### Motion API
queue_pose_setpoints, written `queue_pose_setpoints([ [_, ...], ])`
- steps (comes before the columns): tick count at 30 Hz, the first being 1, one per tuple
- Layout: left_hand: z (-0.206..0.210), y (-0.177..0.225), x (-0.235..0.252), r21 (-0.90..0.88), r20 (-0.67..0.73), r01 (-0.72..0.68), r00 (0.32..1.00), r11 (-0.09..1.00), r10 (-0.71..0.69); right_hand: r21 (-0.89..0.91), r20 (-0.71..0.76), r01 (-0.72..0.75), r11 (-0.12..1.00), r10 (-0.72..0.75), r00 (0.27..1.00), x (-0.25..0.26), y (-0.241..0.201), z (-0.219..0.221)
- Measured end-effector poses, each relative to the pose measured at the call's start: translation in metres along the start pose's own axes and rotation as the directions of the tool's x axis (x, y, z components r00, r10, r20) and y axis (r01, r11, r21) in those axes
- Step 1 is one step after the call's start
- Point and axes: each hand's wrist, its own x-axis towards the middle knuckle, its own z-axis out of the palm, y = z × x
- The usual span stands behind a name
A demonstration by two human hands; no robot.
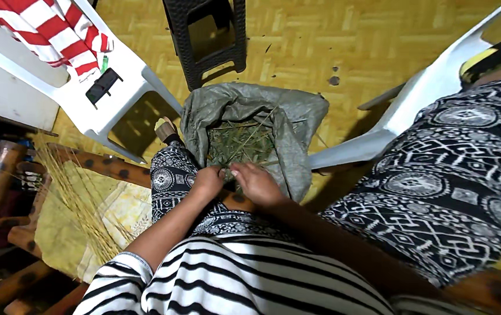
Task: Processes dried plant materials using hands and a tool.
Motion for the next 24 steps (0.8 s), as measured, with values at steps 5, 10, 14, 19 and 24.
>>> queue_pose_setpoints([
  [5,0.001,0.000,-0.001,0.002,0.004,0.004,1.000,1.000,-0.004,-0.140,-0.095,-0.024,0.990,0.011,0.995,0.004,0.009,0.001],
  [10,-0.001,0.001,-0.001,0.027,-0.022,-0.015,1.000,1.000,0.016,-0.205,-0.214,-0.014,0.979,-0.031,0.976,0.008,0.016,0.003],
  [14,-0.002,-0.001,0.001,0.035,-0.014,-0.035,0.999,0.999,0.036,-0.253,-0.238,-0.005,0.967,-0.057,0.970,0.010,0.019,0.003],
  [19,-0.002,-0.003,0.001,0.014,-0.010,-0.026,1.000,1.000,0.027,-0.261,-0.235,0.008,0.965,-0.072,0.969,0.009,0.021,0.003],
  [24,-0.003,-0.004,0.003,-0.002,-0.008,-0.036,0.999,0.999,0.036,-0.283,-0.268,0.013,0.959,-0.092,0.959,0.010,0.023,0.003],
])
